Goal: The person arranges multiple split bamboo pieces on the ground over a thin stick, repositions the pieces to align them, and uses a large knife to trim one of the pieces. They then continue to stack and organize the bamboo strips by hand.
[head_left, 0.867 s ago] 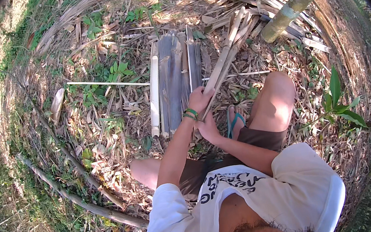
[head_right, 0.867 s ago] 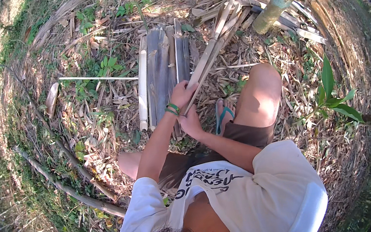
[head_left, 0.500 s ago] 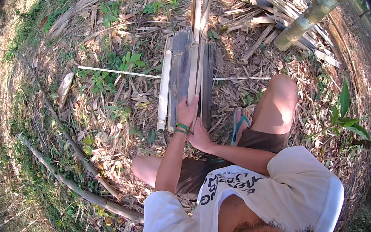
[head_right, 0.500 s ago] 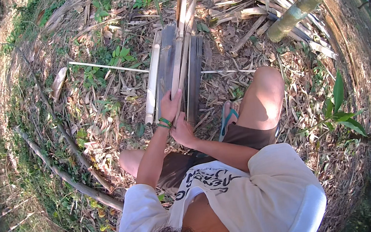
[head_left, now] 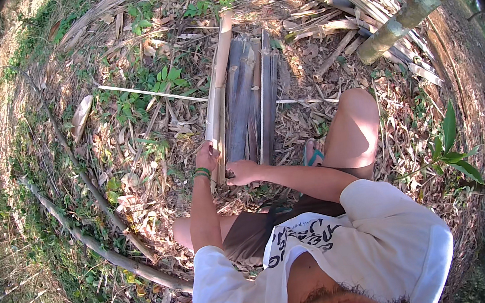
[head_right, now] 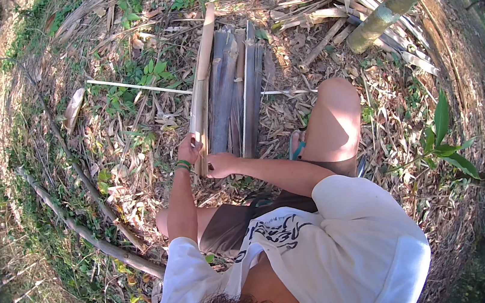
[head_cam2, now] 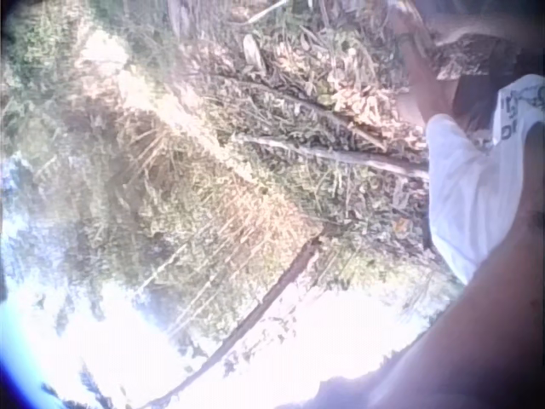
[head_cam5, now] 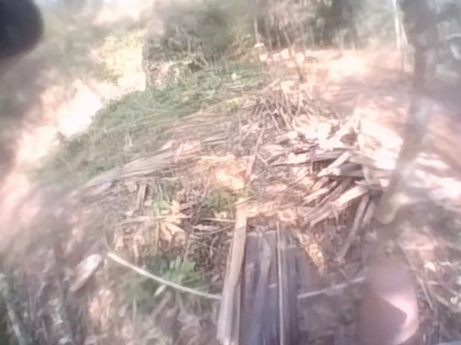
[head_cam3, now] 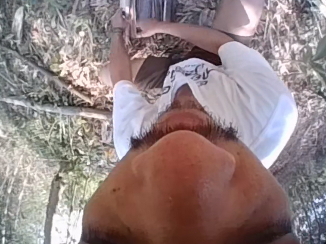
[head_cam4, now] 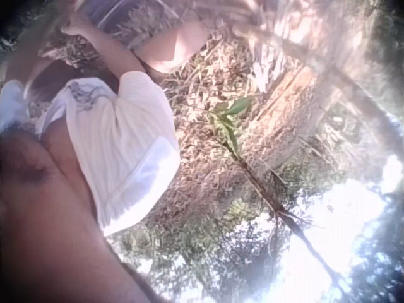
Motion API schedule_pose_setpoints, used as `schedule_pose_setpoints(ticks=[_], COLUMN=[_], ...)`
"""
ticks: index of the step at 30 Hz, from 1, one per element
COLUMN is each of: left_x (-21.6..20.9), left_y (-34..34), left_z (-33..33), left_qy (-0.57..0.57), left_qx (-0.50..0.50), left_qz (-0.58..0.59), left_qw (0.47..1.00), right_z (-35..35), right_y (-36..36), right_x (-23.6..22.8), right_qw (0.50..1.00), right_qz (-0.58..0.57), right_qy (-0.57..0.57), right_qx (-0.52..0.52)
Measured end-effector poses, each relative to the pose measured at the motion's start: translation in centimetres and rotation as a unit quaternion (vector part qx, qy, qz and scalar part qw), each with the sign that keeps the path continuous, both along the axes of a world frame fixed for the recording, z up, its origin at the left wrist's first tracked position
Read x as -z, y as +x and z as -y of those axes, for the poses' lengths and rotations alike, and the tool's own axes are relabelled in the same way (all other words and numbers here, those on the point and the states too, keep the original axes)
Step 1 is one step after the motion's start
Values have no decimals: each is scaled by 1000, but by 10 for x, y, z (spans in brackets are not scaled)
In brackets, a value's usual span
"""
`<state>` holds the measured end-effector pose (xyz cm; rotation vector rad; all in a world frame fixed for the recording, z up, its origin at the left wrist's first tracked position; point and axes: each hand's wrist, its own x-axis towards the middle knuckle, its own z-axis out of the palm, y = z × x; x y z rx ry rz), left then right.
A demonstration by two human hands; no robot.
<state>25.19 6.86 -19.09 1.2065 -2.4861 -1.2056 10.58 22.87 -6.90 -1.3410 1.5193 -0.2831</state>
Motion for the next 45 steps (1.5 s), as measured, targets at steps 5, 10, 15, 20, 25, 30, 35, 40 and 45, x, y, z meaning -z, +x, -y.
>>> schedule_pose_setpoints(ticks=[5,10,15,20,25,30,35,40,45], left_x=[12,18,-6,-28,-19,-14,-13,-13,-8], left_y=[-27,-28,-74,-145,-205,-213,-230,-210,-214], left_z=[-2,-3,-35,-76,-104,-98,-96,-86,-88], left_qy=[-216,-143,-161,-191,-126,-51,-1,6,0], left_qx=[-2,-77,-124,-130,-76,-62,-26,-65,-47], left_qz=[79,199,321,147,229,307,314,339,316], left_qw=[973,966,925,962,962,948,949,939,948], right_z=[53,101,88,33,-8,-30,-54,-3,-37], right_y=[-102,-223,-397,-575,-670,-723,-775,-759,-779], right_x=[-4,-47,-33,6,47,62,72,65,75], right_qw=[997,976,950,892,449,193,96,103,152], right_qz=[-53,-188,-306,-264,104,235,199,188,239], right_qy=[-34,-52,-60,-52,-90,-218,-342,-161,-234], right_qx=[-52,-100,-31,364,883,927,913,963,930])
